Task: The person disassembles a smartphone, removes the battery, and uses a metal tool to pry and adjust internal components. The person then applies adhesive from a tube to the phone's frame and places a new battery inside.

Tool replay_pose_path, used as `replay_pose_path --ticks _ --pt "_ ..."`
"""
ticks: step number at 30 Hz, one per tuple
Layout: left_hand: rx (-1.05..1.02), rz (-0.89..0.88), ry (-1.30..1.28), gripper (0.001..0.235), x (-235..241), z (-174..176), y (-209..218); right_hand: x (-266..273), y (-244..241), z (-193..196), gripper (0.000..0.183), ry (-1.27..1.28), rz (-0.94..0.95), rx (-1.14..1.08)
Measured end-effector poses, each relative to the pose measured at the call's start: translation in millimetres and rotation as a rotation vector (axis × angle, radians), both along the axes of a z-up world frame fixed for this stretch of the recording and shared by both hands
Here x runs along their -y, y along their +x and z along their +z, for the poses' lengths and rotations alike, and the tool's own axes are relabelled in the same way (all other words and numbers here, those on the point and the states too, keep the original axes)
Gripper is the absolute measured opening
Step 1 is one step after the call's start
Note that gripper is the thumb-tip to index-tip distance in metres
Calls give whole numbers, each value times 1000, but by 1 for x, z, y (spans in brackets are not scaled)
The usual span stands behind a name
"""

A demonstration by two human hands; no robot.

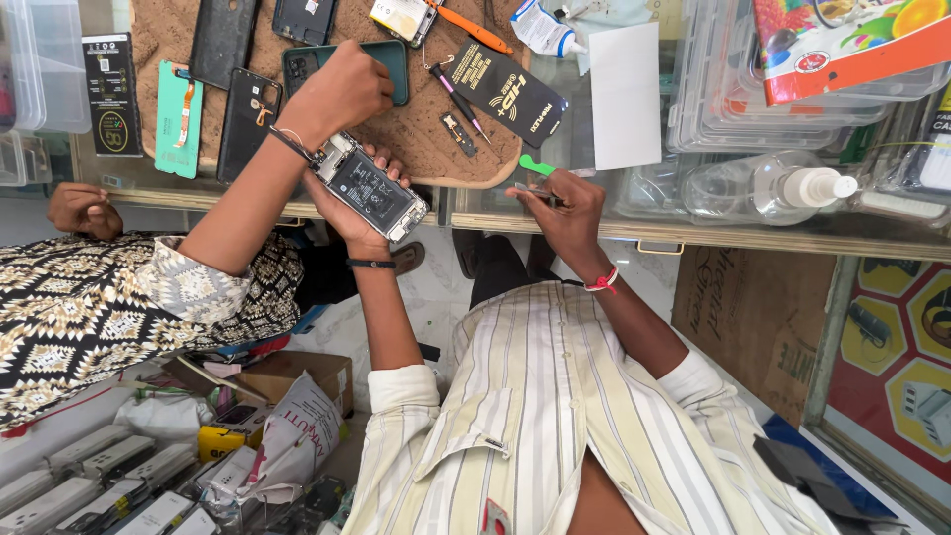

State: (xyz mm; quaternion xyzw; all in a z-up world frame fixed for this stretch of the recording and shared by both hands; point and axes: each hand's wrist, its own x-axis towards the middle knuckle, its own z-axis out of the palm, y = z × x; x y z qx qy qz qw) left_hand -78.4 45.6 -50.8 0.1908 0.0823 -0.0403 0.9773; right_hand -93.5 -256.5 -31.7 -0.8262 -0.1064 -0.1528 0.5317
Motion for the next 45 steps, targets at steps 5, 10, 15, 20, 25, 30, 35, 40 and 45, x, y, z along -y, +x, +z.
replay_pose_path --ticks 5,10,15,20,25,30,35,40,45 --pt "-13 -1 -10 84 -2 -4 0 -1 0 -4 35 129 38 -46" --pt "-19 -9 -8 84 -2 -5 -2 2 1 1 7 261 85 -135" --pt "-1 -30 11 81 0 -8 -1 21 15 22 6 156 -151 -229" --pt "-15 -5 -30 84 2 -13 0 40 34 46 18 -188 -347 -153" --pt "-114 15 -51 83 1 -17 -5 42 43 53 23 -486 -283 -46" --pt "-32 -8 -31 86 2 -13 -4 39 75 53 17 -510 -255 102" --pt "-58 -8 -55 93 4 -8 -4 37 148 40 21 -450 -159 124" --pt "-92 -9 -49 96 6 3 -5 37 188 29 32 -551 -17 88" --pt "-69 -11 -16 96 7 9 -5 41 197 34 17 -496 -5 82"
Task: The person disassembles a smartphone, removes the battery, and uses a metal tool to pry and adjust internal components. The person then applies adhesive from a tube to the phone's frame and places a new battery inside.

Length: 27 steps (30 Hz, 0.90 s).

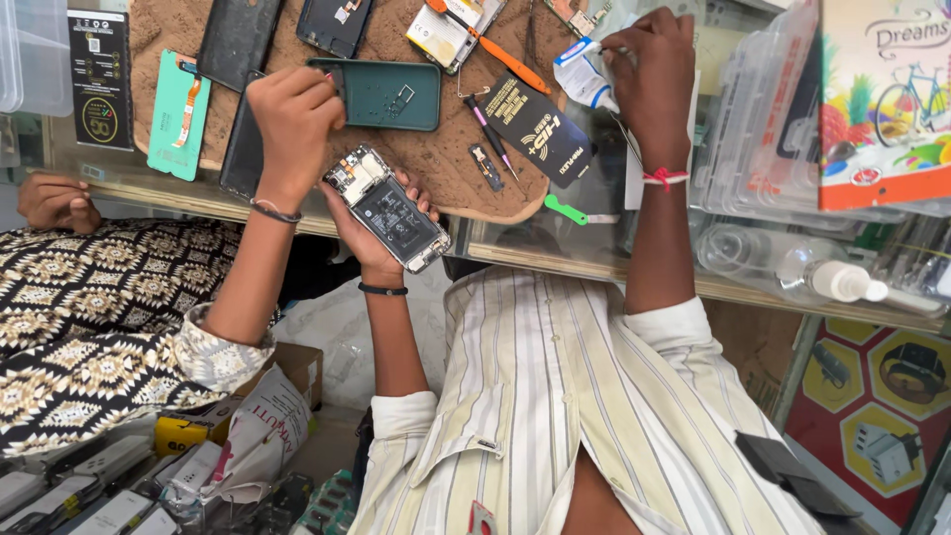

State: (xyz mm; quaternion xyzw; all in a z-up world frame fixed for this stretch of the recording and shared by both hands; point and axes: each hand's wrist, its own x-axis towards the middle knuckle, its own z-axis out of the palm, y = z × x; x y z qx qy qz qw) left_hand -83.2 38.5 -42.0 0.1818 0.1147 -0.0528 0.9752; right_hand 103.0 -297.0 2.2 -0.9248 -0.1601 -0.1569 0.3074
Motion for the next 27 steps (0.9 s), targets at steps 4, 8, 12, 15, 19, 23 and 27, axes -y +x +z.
replay_pose_path --ticks 4,8,12,15,19,23,27 --pt "-36 -5 2 98 -1 1 0 -2 -7 6 16 507 -22 -315" --pt "-60 -14 1 100 -1 4 1 3 -16 11 15 768 20 -334" --pt "-49 -11 -8 101 -2 0 -3 10 -17 5 14 868 -56 -403" --pt "-85 3 -1 102 -3 0 -3 9 -17 10 11 732 -193 -349" --pt "-5 -63 3 104 6 1 -6 9 -28 23 10 280 -267 38" --pt "135 -276 31 103 39 16 -1 11 -36 34 10 377 -207 -76" --pt "96 -472 -77 100 105 31 40 12 -37 43 17 331 -160 -112"
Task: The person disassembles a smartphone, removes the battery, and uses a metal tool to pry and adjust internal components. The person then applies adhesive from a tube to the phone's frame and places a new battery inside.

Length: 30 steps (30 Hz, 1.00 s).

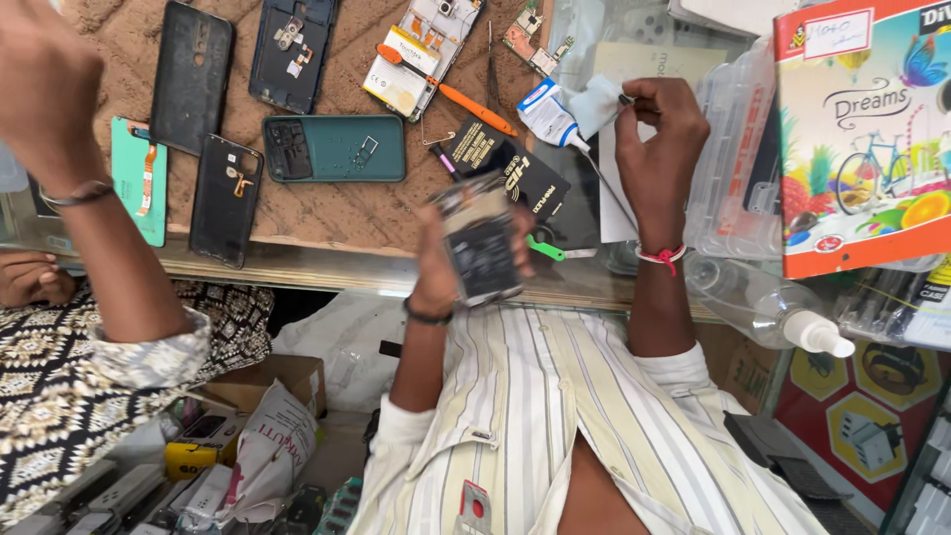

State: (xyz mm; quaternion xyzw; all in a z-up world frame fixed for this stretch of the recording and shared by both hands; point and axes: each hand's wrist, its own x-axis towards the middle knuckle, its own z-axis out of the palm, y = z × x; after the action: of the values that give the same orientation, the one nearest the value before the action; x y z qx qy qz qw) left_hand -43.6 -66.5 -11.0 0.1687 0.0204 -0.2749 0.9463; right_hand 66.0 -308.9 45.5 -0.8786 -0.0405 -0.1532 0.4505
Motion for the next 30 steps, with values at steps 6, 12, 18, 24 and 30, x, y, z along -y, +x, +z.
replay_pose_path --ticks 6,12,18,24,30 --pt "23 -170 171 84 72 11 68 1 -5 -10 18 117 -1 -26" --pt "-206 -251 208 79 96 6 107 3 -7 -20 12 221 -158 -94" --pt "-259 -266 151 73 95 3 123 -6 -9 -23 12 246 -206 76" --pt "-262 -250 142 72 97 -6 127 -9 -15 -20 11 167 -239 253" --pt "-211 -222 167 80 96 -5 107 -3 -6 -27 10 48 -194 285"
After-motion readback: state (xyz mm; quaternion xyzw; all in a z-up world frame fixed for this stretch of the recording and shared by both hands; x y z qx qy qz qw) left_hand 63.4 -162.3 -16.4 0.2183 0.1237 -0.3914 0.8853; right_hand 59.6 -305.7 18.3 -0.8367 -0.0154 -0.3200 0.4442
